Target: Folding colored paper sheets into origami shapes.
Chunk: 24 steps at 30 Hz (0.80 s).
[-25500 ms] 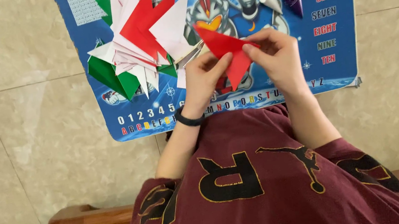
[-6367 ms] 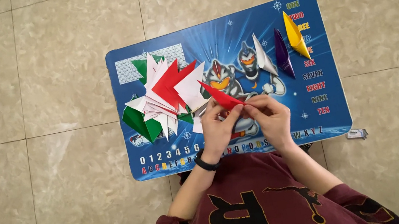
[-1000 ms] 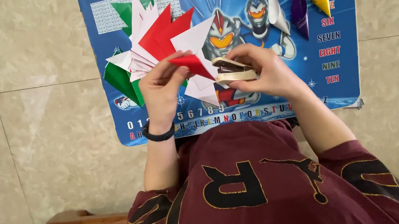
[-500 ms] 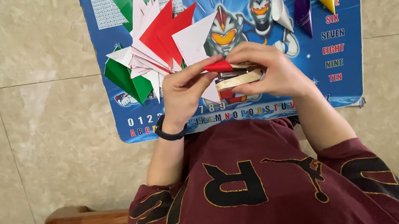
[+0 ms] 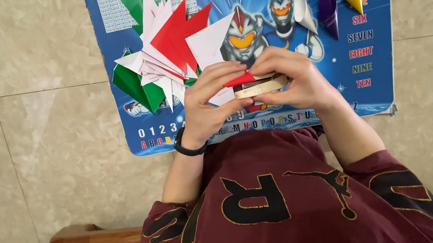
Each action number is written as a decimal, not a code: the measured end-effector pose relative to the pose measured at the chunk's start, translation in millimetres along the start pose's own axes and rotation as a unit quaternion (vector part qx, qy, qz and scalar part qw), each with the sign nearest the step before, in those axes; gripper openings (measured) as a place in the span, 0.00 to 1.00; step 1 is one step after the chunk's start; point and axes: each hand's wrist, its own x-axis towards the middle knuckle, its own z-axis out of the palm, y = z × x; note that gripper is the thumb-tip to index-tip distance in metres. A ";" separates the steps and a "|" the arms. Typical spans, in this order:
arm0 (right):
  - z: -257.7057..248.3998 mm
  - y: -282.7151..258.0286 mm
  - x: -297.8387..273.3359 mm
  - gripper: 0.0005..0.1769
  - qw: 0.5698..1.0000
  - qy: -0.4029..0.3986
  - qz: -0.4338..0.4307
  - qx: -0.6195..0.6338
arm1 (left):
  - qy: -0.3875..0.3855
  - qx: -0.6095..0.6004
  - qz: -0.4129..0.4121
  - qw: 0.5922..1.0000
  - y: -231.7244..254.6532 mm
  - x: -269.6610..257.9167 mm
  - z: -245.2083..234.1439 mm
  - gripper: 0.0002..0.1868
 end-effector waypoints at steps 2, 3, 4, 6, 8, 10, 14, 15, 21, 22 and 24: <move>0.8 -0.8 -2.9 0.18 1.000 -0.004 -0.007 -0.003 | 0.002 0.009 0.005 1.000 -4.2 -4.1 2.1 0.23; 1.6 -1.1 -3.9 0.16 1.000 -0.008 -0.015 -0.006 | 0.005 0.019 0.010 1.000 -6.2 -6.2 2.7 0.21; 2.7 -2.8 -3.6 0.16 1.000 -0.007 -0.015 -0.006 | 0.004 0.018 0.010 1.000 -6.2 -7.8 3.6 0.21; 4.0 -6.2 -2.5 0.15 0.999 -0.005 -0.016 -0.035 | 0.023 0.050 0.016 0.998 -6.5 -10.2 5.7 0.17; 5.7 8.9 -8.2 0.17 0.997 0.012 -0.023 -0.071 | 0.023 0.042 -0.011 0.999 -18.7 -12.6 7.3 0.20; 9.5 14.1 -9.6 0.19 0.993 0.030 -0.029 -0.108 | 0.023 0.035 -0.037 0.998 -25.1 -16.5 10.3 0.22; 24.3 35.7 -23.2 0.21 0.953 0.045 -0.065 -0.293 | 0.088 -0.058 -0.185 0.977 -30.6 -25.9 18.3 0.22; 28.8 49.0 -31.6 0.22 0.929 0.038 -0.084 -0.360 | 0.139 -0.052 -0.229 0.962 -33.0 -27.9 20.0 0.16; 31.8 21.6 -32.3 0.21 0.928 0.058 -0.076 -0.361 | 0.291 -0.255 -0.254 0.886 -72.3 -43.3 -5.7 0.21; 31.2 24.8 -37.3 0.21 0.927 0.060 -0.076 -0.362 | 0.289 -0.256 -0.254 0.887 -66.6 -38.7 -7.6 0.21; 31.8 31.7 -47.2 0.21 0.912 0.040 -0.067 -0.402 | 0.308 -0.285 -0.266 0.868 -54.8 -31.4 -12.7 0.23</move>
